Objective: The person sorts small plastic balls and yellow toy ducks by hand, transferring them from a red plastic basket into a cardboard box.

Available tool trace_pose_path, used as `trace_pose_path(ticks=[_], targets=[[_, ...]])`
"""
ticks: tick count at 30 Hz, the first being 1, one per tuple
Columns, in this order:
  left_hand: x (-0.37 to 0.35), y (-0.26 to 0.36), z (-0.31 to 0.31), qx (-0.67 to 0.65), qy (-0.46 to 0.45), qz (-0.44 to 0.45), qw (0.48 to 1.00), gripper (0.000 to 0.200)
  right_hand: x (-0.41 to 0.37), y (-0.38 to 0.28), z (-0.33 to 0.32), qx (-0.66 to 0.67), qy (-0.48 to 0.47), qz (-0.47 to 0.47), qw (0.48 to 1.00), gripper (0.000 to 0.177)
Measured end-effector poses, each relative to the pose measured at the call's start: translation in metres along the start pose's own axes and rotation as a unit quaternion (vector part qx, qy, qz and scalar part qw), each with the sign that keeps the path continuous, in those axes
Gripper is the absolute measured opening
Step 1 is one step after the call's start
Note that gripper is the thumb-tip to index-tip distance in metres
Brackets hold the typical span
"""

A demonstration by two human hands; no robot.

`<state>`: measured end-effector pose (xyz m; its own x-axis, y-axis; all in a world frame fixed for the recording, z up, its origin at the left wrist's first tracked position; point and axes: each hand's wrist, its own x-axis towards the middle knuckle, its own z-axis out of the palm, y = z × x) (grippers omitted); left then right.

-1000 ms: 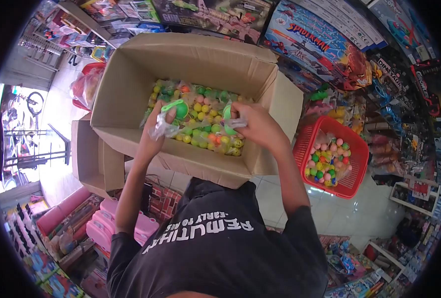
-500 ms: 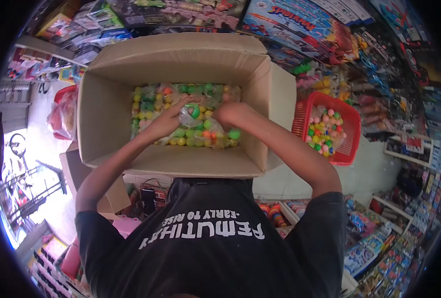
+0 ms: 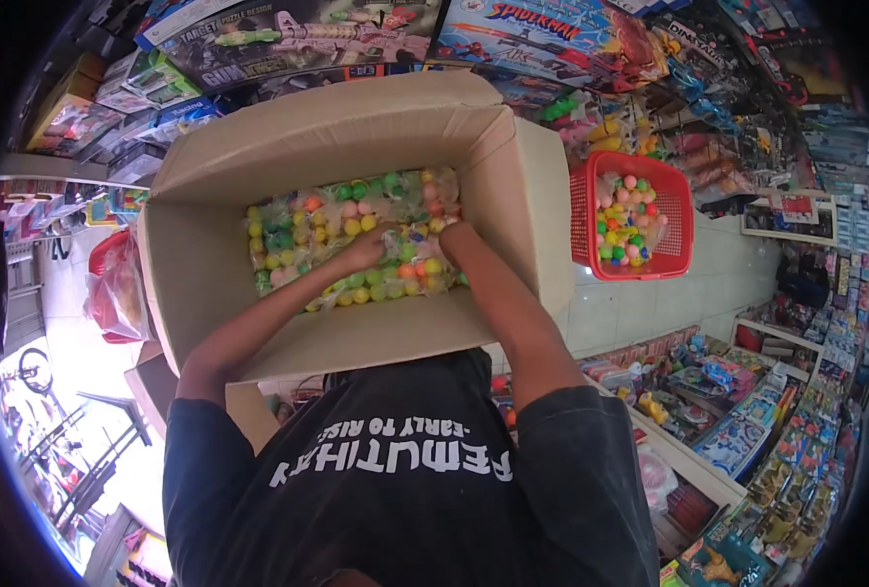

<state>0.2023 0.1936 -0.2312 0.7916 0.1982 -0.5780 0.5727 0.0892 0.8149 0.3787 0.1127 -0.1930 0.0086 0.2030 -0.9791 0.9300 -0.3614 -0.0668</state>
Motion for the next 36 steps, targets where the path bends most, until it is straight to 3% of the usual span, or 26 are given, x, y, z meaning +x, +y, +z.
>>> trace_pose_path(ticks=[4, 6, 9, 13, 21, 25, 27, 31, 36], targets=[[0.004, -0.025, 0.018, 0.040, 0.008, 0.038, 0.998, 0.047, 0.030, 0.013, 0.011, 0.013, -0.027, -0.004, 1.000, 0.041], [-0.002, -0.010, 0.028, -0.012, -0.035, -0.060, 0.998, 0.052, 0.045, 0.024, 0.018, 0.105, -0.085, 0.032, 0.990, 0.036], [0.008, -0.021, 0.043, -0.056, -0.065, -0.062, 0.994, 0.055, 0.058, 0.032, 0.021, 0.126, -0.101, 0.049, 0.986, 0.032], [0.019, -0.031, 0.058, -0.106, -0.083, -0.075, 0.988, 0.050, 0.057, 0.035, 0.028, 0.131, -0.050, 0.018, 0.990, 0.030], [0.042, -0.047, 0.076, -0.158, -0.093, -0.082, 0.980, 0.047, 0.068, 0.026, 0.032, 0.224, -0.090, 0.136, 0.961, 0.027], [0.043, -0.042, 0.079, -0.158, -0.058, -0.097, 0.981, 0.046, 0.059, 0.024, 0.031, 0.215, -0.111, 0.142, 0.960, 0.029], [0.041, -0.039, 0.079, -0.154, -0.047, -0.101, 0.982, 0.047, 0.053, 0.025, 0.035, 0.281, -0.039, 0.138, 0.949, 0.029], [0.040, -0.038, 0.079, -0.185, -0.060, -0.087, 0.977, 0.044, 0.066, 0.025, 0.034, 0.249, -0.060, 0.139, 0.957, 0.031], [0.041, -0.035, 0.079, -0.188, -0.053, -0.107, 0.975, 0.042, 0.057, 0.023, 0.032, 0.172, -0.084, 0.073, 0.979, 0.046]])
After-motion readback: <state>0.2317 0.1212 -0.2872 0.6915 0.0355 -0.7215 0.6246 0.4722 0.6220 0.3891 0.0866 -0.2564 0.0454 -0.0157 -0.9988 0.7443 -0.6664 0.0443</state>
